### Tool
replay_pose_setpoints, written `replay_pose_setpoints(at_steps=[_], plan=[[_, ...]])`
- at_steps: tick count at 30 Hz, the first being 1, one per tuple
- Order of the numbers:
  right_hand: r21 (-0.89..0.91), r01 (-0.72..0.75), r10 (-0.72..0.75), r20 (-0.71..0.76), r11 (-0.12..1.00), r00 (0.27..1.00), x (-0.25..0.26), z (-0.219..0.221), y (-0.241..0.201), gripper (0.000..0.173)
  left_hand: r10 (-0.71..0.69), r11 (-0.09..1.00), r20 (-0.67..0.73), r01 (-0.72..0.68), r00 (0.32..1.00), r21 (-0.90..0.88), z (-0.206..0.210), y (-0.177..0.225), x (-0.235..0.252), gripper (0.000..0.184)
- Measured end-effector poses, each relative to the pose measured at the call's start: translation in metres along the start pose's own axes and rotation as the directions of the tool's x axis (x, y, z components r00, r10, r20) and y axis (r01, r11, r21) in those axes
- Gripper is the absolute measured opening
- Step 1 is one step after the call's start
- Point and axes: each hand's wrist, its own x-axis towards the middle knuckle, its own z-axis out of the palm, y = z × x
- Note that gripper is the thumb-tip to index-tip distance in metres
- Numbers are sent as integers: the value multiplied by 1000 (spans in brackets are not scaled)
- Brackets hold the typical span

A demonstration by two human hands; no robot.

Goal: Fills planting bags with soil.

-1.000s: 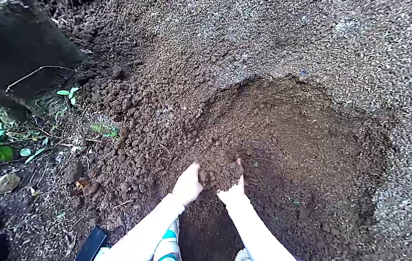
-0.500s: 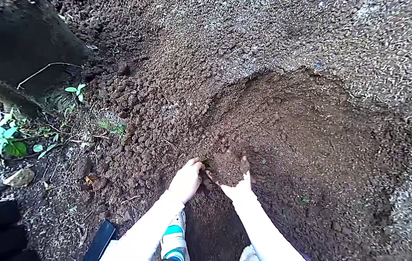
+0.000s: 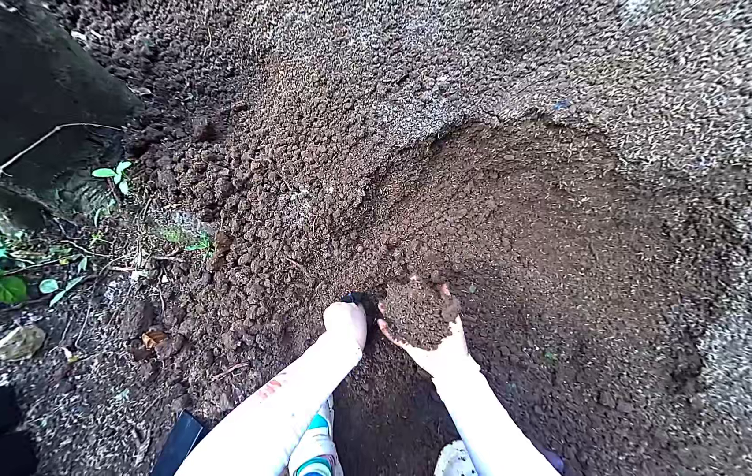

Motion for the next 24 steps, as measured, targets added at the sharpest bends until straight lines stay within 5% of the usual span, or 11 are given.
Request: replay_pose_setpoints(at_steps=[10,17,24], plan=[[33,7,-7,-12,999,1000,-6,-10,-17,73,110,993,-40,-112,993,-49,-12,-23,-7,44],[51,14,-12,-52,999,999,-4,-14,-20,75,159,987,-177,-162,971,-7,5,-30,7,48],[57,7,-4,-44,998,999,-3,-16,-20,75,194,950,-332,-262,923,-172,7,-51,10,49]])
